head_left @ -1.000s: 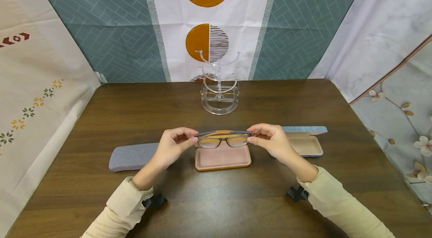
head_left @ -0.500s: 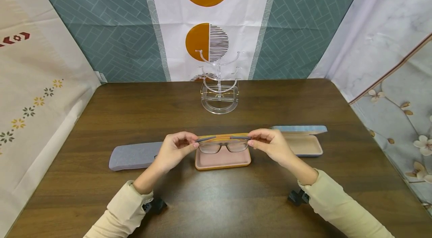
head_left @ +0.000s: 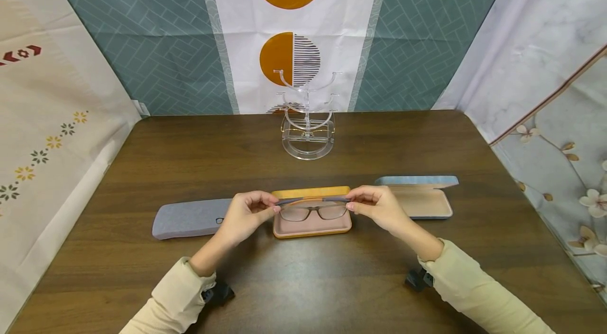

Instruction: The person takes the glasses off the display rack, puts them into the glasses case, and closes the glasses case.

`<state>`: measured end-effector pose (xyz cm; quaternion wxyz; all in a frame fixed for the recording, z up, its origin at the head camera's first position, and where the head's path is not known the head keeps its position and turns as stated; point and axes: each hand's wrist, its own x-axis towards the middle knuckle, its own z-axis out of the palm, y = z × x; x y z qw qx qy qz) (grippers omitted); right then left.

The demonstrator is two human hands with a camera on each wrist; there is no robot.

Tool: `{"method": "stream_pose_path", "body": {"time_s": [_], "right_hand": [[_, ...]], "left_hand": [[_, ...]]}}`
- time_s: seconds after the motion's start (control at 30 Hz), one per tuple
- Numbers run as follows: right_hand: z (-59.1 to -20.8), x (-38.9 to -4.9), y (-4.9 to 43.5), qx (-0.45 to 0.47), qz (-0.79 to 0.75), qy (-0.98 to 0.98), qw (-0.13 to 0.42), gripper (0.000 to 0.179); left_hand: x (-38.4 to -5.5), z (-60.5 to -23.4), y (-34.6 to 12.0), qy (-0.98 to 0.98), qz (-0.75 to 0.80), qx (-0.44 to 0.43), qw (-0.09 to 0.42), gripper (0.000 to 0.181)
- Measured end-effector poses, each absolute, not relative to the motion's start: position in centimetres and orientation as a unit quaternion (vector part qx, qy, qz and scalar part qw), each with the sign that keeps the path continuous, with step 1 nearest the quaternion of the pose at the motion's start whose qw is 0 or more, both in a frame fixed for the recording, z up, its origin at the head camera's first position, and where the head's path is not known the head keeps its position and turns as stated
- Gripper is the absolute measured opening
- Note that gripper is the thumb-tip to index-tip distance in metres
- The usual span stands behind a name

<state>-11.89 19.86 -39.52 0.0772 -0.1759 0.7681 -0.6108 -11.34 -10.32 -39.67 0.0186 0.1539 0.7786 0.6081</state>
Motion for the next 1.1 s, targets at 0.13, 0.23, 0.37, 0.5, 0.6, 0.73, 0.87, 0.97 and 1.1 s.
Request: {"method": "stream_pose_path", "body": {"time_s": [0.13, 0.23, 0.37, 0.5, 0.6, 0.73, 0.87, 0.97, 1.1], "right_hand": [[-39.9, -11.8, 19.8, -0.172, -0.602, 0.776, 0.076, 0.016], [-40.2, -11.6, 19.8, -0.170, -0.598, 0.780, 0.077, 0.015], [-40.6, -11.5, 19.7, -0.164, -0.589, 0.787, 0.082, 0.014], [-40.8, -11.6, 19.7, -0.160, -0.581, 0.793, 0.085, 0.014], [-40.9, -11.6, 19.7, -0.159, -0.573, 0.799, 0.088, 0.014], [-41.0, -11.7, 19.7, -0.155, -0.565, 0.805, 0.097, 0.014], [-41.2, -11.8, 19.7, -0.151, -0.566, 0.803, 0.110, 0.014], [-41.4, -11.9, 19.8, -0.147, -0.560, 0.807, 0.117, 0.015], [-41.3, -12.0, 19.8, -0.138, -0.551, 0.813, 0.129, 0.016]], "left_hand": [[-11.0, -39.8, -10.3, 0.795, 0.591, 0.140, 0.015, 0.011], [-10.7, -40.1, -10.2, 0.804, 0.581, 0.127, 0.016, 0.010], [-10.7, -40.6, -10.1, 0.809, 0.575, 0.117, 0.025, 0.009], [-10.8, -40.9, -10.1, 0.815, 0.566, 0.118, 0.040, 0.009], [-11.0, -41.0, -10.1, 0.823, 0.552, 0.122, 0.049, 0.009], [-11.1, -41.2, -10.1, 0.832, 0.535, 0.134, 0.055, 0.010], [-11.1, -41.1, -10.2, 0.839, 0.521, 0.150, 0.058, 0.011], [-11.1, -41.1, -10.2, 0.843, 0.509, 0.160, 0.063, 0.012], [-11.1, -41.1, -10.2, 0.848, 0.496, 0.167, 0.081, 0.014]]}}
